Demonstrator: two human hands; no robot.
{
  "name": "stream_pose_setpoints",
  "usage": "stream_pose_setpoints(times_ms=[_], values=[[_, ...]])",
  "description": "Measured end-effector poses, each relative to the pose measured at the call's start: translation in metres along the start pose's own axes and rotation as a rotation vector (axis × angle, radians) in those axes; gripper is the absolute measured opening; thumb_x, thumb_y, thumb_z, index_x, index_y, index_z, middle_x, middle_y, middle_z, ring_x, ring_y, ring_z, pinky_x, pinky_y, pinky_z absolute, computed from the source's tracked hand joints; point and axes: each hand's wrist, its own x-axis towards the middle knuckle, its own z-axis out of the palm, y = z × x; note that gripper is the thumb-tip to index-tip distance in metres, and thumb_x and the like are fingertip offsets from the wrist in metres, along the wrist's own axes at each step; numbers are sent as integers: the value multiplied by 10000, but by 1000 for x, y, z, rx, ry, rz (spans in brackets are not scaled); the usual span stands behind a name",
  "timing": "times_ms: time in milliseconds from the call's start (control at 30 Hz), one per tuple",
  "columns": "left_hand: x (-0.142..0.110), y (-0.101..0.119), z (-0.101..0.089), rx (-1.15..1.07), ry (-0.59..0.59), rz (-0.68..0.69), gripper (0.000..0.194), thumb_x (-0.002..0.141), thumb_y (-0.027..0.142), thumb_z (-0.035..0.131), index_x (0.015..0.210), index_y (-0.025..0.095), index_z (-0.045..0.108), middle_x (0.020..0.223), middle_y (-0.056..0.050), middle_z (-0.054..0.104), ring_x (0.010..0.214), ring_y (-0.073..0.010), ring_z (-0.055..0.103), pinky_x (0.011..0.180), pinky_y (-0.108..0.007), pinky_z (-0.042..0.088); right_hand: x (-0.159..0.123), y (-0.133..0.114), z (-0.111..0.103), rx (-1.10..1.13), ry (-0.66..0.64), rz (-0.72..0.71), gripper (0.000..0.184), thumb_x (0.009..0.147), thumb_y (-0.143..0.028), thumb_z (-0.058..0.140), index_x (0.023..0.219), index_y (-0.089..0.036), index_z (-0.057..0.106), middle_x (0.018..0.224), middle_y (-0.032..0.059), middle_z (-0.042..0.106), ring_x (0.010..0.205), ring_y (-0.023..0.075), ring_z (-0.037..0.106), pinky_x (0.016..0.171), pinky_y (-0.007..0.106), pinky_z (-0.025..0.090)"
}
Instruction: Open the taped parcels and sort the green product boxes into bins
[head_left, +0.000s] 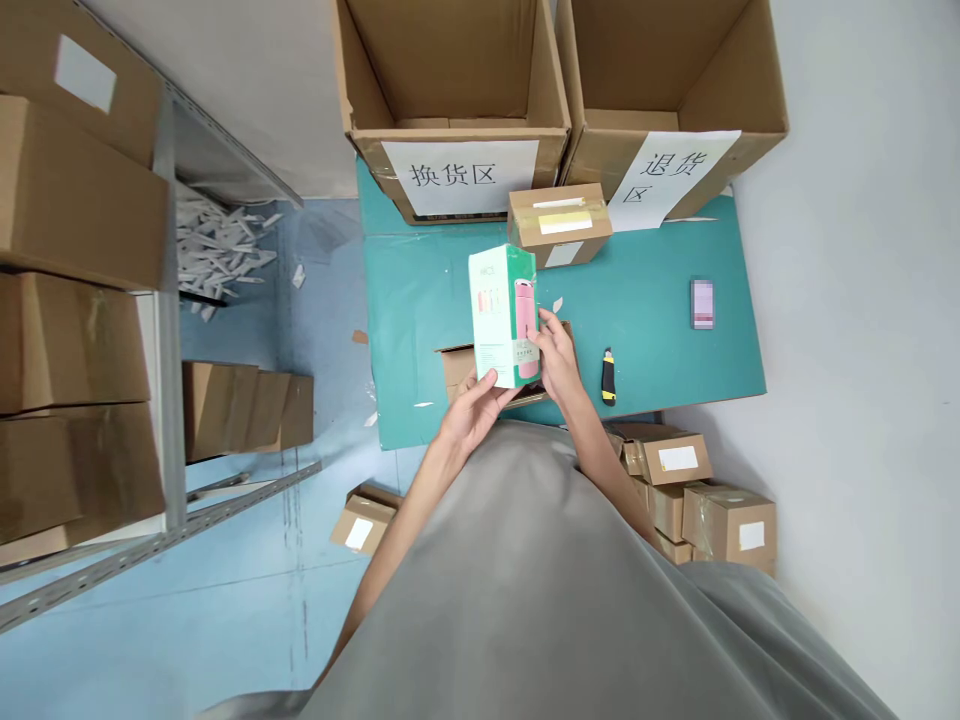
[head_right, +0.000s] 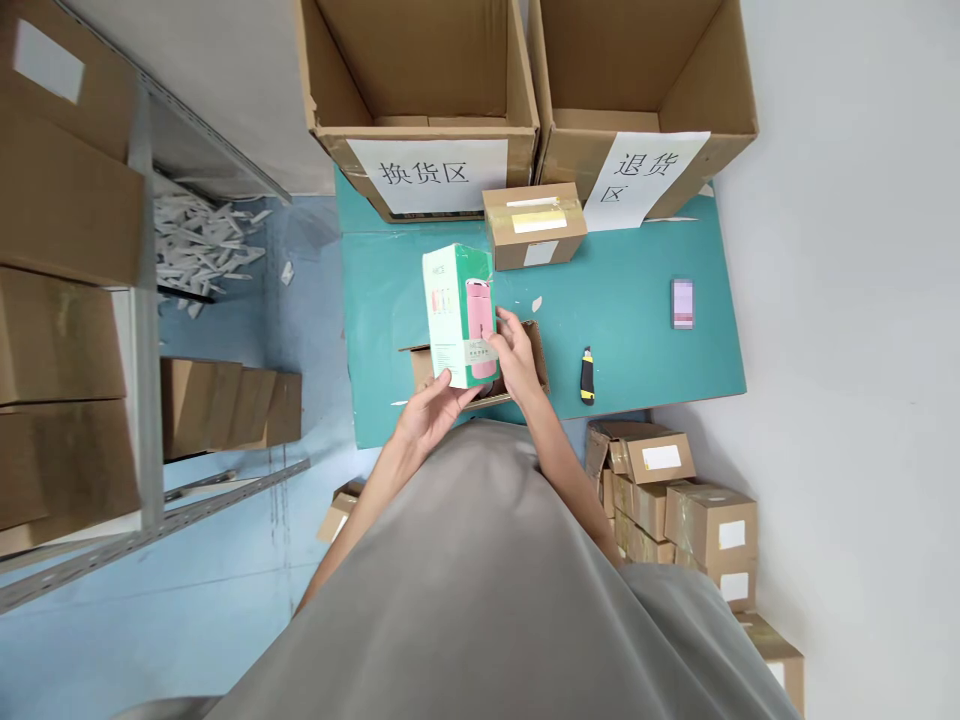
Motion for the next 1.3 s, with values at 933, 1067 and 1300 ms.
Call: stream_pose_setpoints(times_ms=[933,1067,1300], values=[[8,-9,20,100,-72,-68,530,907,455,904,1364,249,731,1477,-131,773,1565,-351,608,1321,-529,516,-4,1,-19,122,2,76,683,827,-799,850,1238,-307,615,1310,56,823,1382,297,732,1172,471,644],[9,-11,13,164,4,40,596,818,366,996,1342,304,719,1403,-68,804,1439,-314,707,1268,-522,560,-1,-2,-22,35,15,10,731,813,-786,882,1292,-303,614,1438,91,767,1409,297,709,1234,478,592],[6,-20,10,232,163,201,790,661,327,1091,1336,342,681,1403,-32,789,1390,-284,727,1169,-436,607,-4,-6,-9,-83,3,-49,757,799,-670,962,1370,-331,598,1604,122,635,1425,318,685,1152,474,637]])
